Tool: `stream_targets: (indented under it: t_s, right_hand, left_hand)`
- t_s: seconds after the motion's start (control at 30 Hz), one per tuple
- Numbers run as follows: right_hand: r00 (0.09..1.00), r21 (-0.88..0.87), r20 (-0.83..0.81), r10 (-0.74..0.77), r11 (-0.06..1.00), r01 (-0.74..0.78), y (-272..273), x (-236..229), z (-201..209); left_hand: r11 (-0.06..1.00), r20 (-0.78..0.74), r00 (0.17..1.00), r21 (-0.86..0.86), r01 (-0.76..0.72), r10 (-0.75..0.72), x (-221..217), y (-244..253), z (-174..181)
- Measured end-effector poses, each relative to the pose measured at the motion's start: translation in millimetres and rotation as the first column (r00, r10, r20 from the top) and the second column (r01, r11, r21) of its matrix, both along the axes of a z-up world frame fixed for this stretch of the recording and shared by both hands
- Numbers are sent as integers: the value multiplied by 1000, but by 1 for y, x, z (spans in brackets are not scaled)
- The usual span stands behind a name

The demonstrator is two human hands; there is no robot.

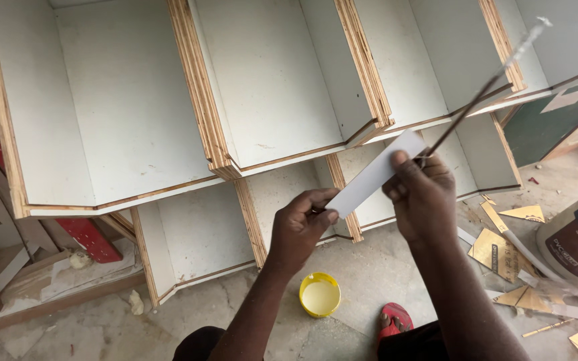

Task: The person scoops a white substance from a yellow container into a larger bucket using a putty knife. They then pick up a small rectangular piece of material and apply the white substance to its surface using a brush.

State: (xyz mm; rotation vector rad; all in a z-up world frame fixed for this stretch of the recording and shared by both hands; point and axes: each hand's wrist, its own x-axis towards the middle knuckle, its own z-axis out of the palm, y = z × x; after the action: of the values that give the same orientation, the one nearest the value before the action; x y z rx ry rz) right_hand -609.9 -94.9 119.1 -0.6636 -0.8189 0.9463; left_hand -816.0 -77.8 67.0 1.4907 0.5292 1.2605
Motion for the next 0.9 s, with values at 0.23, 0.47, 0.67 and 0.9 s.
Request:
stream_targets:
  t_s: [0.23,0.47,0.67,0.9]
  right_hand:
    - [962,-13,-231,146,988,-153,4,8,-3]
    - [969,-46,-232,89,994,-103,4,-1,-1]
    - [983,49,-173,-56,997,65,-1,-7,7]
    - [979,176,34,-200,966,191,-11,-28,4]
  left_hand:
    - [990,178,981,-97,101,-83,-3,-7,-1]
    - [1000,136,991,-10,11,-10,0,-17,9]
    - [975,57,981,119,-188,183,5,-5,12]
    - [533,-76,806,785,-315,588,23,-6,48]
